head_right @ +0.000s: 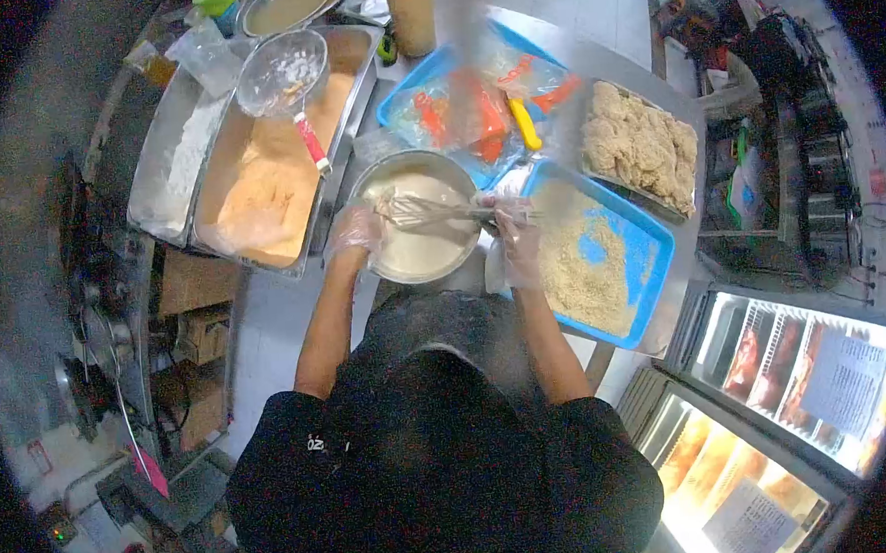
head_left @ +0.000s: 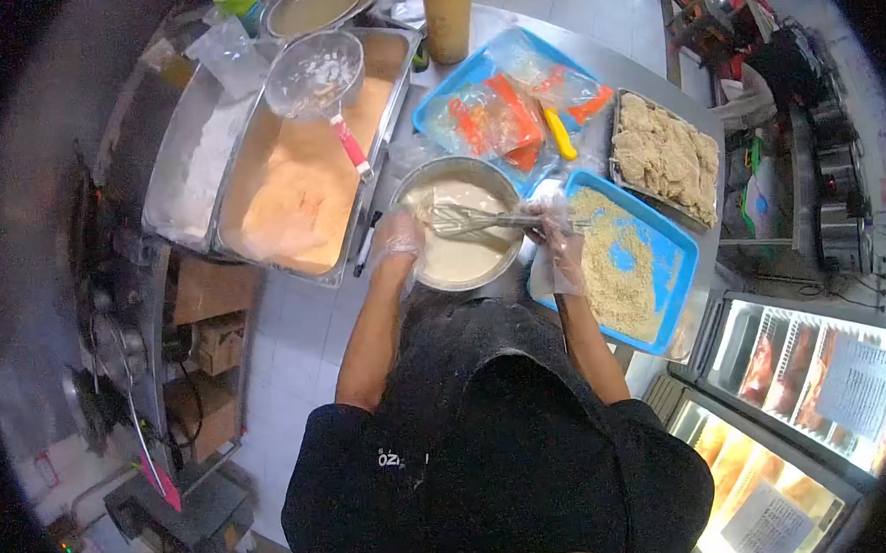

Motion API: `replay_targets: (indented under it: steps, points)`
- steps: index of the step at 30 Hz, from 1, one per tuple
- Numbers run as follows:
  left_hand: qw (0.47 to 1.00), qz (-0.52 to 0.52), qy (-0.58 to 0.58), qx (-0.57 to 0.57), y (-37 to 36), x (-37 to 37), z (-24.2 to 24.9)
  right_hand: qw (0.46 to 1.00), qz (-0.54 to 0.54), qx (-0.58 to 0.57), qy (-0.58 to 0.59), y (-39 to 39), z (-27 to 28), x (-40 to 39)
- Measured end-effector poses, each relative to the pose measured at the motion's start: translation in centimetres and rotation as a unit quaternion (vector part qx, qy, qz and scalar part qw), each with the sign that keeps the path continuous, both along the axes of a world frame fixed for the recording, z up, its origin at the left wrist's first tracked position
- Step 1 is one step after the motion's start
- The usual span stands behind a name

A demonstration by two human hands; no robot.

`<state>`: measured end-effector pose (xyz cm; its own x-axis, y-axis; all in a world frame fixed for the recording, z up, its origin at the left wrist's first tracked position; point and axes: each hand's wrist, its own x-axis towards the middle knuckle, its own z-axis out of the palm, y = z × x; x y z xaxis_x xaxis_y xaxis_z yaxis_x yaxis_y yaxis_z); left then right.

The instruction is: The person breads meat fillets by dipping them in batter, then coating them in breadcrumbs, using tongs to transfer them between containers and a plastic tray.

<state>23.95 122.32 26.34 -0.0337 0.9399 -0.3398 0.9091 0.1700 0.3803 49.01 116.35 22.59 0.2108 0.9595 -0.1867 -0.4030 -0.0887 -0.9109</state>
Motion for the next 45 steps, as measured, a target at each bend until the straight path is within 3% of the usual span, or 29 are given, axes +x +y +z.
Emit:
replay_targets:
  steps: [2, 5, 7, 9, 11, 14, 17, 20, 23, 26, 29, 34, 37, 40, 43, 45]
  points:
    - [0.999, -0.038, 0.026, -0.006, 1.3, -0.8, -4.8, 1.000, 0.006, -0.003, 0.006, -0.1, 0.2, 0.2]
    - [0.997, -0.038, 0.057, -0.034, 1.3, 0.8, -1.3, 0.999, -0.017, -0.002, 0.028, -0.9, -0.7, 0.3]
    - [0.995, -0.054, 0.058, -0.058, 1.5, 0.8, -1.6, 0.999, -0.026, 0.025, 0.040, -1.1, -0.8, 0.4]
    - [0.996, -0.082, 0.044, -0.004, 2.2, -0.7, -6.6, 0.998, -0.041, -0.042, 0.002, -1.2, -1.7, 0.4]
    - [0.989, -0.115, -0.037, 0.080, 1.2, -1.5, -6.5, 0.999, -0.033, -0.011, 0.035, -1.2, -1.2, 0.4]
    - [0.998, -0.051, -0.028, 0.026, 1.7, 0.1, -4.7, 0.996, -0.042, 0.039, 0.071, -1.2, -0.2, 0.2]
    - [0.996, -0.077, -0.030, -0.016, 2.1, 0.9, -2.7, 0.991, -0.065, 0.025, 0.115, -1.4, -0.2, 0.4]
    - [0.990, -0.089, -0.102, 0.037, 2.5, 0.2, -8.2, 0.991, -0.068, 0.047, 0.106, -1.3, 2.6, 0.5]
    - [0.991, -0.101, -0.080, 0.037, 2.0, 0.3, -7.5, 0.996, -0.047, 0.049, 0.051, -1.5, 3.0, 1.7]
    - [0.988, -0.122, -0.029, 0.088, 0.7, 0.2, -1.0, 0.993, -0.070, 0.082, 0.054, -1.5, 3.3, 0.4]
    - [0.997, -0.063, -0.041, 0.033, 1.1, -1.1, -1.7, 0.999, -0.007, 0.042, -0.004, -1.5, 1.3, 1.2]
    - [0.998, -0.036, -0.044, 0.028, 1.6, -0.6, 1.5, 0.999, -0.011, 0.051, 0.002, -1.5, 1.9, 0.8]
    - [0.996, -0.094, 0.008, 0.011, 2.5, -1.4, -2.5, 0.997, 0.013, 0.047, -0.059, -1.3, 0.0, 2.5]
    - [0.985, -0.173, 0.002, -0.020, 3.3, 0.6, -3.3, 0.995, 0.015, 0.094, -0.010, -1.3, -1.9, 1.4]
    - [0.990, -0.137, 0.028, -0.026, 3.8, 2.0, -4.6, 0.997, -0.005, 0.067, 0.025, -0.3, 2.3, 0.1]
    - [0.989, -0.148, 0.030, 0.010, 4.4, 2.2, -4.1, 0.995, -0.007, 0.073, 0.070, -0.4, 1.9, 0.4]
